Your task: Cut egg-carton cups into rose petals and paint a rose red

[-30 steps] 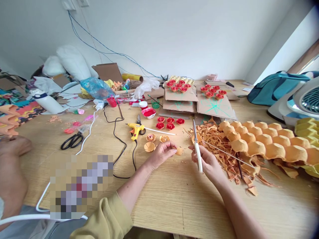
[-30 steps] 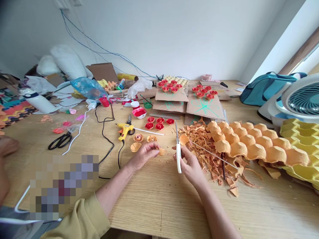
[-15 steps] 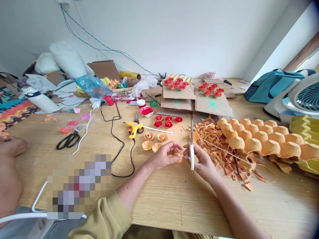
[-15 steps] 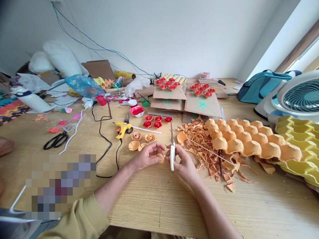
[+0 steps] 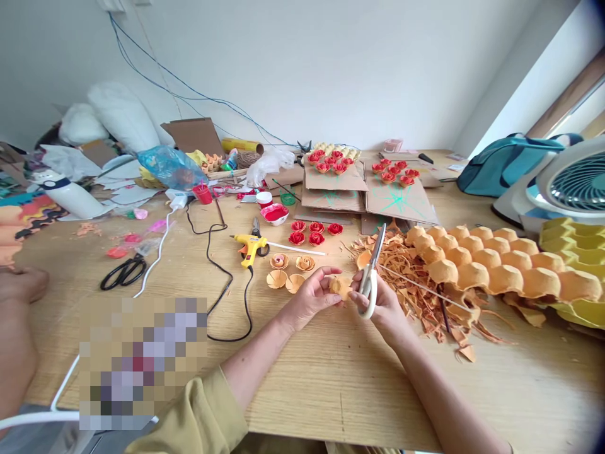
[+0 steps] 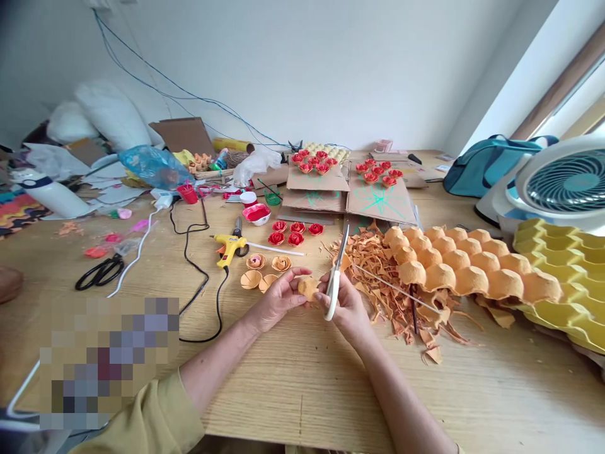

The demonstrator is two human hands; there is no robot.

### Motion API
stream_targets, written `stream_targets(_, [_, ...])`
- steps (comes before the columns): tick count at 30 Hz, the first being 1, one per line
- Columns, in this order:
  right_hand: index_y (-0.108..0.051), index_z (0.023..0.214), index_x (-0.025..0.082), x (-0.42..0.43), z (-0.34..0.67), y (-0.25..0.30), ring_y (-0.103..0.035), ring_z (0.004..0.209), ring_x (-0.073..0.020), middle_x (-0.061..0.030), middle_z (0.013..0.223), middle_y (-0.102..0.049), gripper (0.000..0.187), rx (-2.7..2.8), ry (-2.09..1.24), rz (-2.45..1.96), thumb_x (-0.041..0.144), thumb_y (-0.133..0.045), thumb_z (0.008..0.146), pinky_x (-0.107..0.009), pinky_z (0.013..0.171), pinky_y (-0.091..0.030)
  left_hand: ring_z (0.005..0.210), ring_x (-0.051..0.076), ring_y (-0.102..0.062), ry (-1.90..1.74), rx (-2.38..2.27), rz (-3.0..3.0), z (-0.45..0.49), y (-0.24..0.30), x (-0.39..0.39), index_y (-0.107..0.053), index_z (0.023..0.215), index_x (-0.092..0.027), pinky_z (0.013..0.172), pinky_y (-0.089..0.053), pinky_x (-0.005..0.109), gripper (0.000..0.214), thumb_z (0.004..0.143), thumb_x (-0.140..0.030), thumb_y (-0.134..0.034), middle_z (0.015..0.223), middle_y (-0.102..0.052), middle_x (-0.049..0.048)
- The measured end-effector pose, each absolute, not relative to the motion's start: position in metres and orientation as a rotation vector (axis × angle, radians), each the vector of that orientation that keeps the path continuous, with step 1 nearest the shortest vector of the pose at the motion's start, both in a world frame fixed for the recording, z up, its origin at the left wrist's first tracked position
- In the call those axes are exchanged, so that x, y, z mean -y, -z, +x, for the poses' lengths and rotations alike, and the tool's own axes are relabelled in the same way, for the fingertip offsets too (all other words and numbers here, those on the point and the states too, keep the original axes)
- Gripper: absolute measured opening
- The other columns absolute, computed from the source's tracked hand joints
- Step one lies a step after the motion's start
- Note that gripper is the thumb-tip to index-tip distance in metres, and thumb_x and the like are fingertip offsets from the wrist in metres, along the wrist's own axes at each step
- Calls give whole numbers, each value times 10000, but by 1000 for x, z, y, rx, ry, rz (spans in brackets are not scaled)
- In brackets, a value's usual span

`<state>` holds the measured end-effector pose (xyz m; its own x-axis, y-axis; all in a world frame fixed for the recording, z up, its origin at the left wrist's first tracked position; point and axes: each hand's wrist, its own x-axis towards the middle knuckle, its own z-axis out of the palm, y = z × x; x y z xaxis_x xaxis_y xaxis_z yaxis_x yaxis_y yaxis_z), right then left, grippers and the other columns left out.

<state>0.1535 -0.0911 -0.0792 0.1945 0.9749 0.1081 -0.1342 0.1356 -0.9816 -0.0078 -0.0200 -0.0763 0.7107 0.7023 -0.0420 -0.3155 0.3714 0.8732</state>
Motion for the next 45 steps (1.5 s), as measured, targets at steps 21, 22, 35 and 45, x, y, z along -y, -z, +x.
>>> stream_targets(21, [-532,825,210,96,150,76,-499,742,-178,-1,779,-555,292,1561,-968,-1352,488,-571,904,-281,656,-408,594,46,-432,-1023,-526,806,-11,74,11,-604,1106,-237,575,-334,194,496,666,-229,-833,850,-640,-41])
stream_targets(22, [-531,842,212,96,149,77,-489,725,-172,6,764,-540,285,1577,-988,-1348,487,-565,908,-279,649,-405,595,46,-432,-1029,-524,809,-11,74,11,-606,1102,-239,577,-336,194,487,670,-233,-831,845,-635,-42])
stream_targets(35, [-485,845,217,96,150,76,-517,757,-192,-2,795,-565,265,1754,-889,-1438,465,-498,936,-331,737,-419,706,82,-519,-1074,-534,868,-14,68,12,-613,1084,-246,612,-368,193,460,677,-250,-827,861,-658,-29])
stream_targets(45, [-512,864,229,96,152,74,-573,838,-230,-20,804,-603,176,1870,-619,-1513,395,-510,923,-372,802,-443,741,88,-554,-1058,-517,880,-14,69,12,-630,1085,-259,636,-393,198,445,685,-259,-825,897,-688,-21])
